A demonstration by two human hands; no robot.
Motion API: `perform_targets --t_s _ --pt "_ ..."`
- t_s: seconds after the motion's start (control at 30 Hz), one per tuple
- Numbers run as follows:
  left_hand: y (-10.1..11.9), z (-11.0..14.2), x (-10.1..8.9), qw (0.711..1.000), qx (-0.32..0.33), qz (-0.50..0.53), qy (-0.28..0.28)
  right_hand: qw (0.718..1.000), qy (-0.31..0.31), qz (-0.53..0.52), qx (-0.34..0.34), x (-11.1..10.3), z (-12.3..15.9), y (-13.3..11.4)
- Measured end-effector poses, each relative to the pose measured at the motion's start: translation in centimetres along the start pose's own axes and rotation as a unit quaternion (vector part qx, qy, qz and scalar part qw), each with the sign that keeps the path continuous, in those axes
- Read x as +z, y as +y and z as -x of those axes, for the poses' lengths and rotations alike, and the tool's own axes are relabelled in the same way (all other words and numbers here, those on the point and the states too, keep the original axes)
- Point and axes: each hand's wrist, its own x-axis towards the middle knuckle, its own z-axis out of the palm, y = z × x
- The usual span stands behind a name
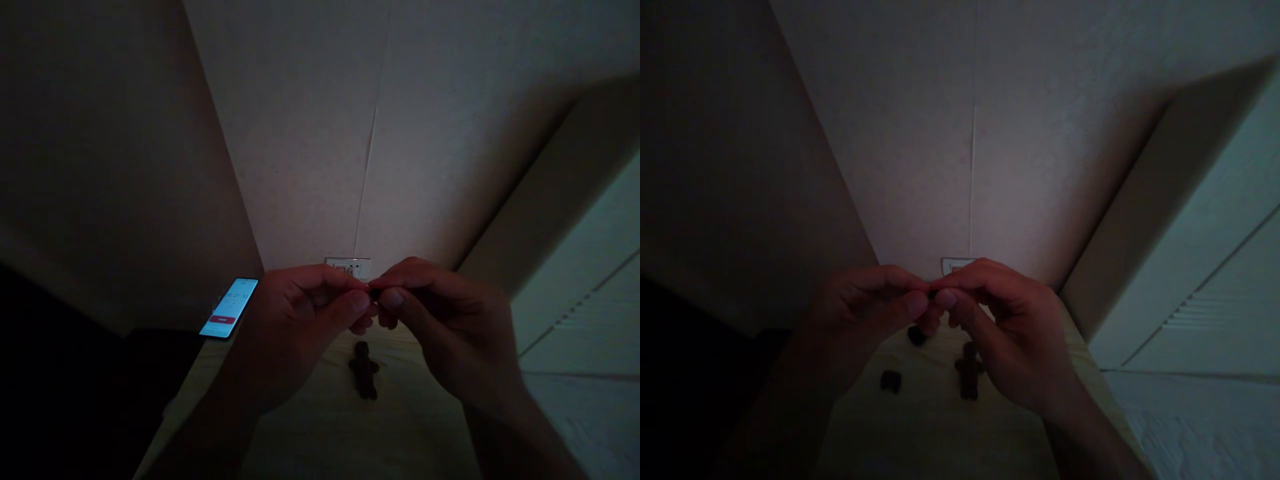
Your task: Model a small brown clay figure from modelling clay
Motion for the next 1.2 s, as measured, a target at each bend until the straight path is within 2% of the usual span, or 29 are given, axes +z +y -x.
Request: perform_targets --t_s 0.3,0.73,0.93,1.2 --pt "-0.19 -0.31 -0.13 1.000 -0.009 0.010 0.009 0.999 -0.004 0.041 -0.029 -0.13 0.14 0.19" --pt "-0.19 -0.21 0.18 0.998 -0.019 0.025 0.062 0.993 0.058 0.096 -0.042 0.12 0.38 0.43" --pt "-0.14 -0.26 0.13 0.997 0.000 0.008 0.072 0.989 0.054 0.121 -0.064 0.17 0.57 0.35" --pt "-0.23 -0.25 0.12 0.997 0.004 -0.004 0.078 0.997 0.063 0.052 -0.007 0.16 0.16 0.09"
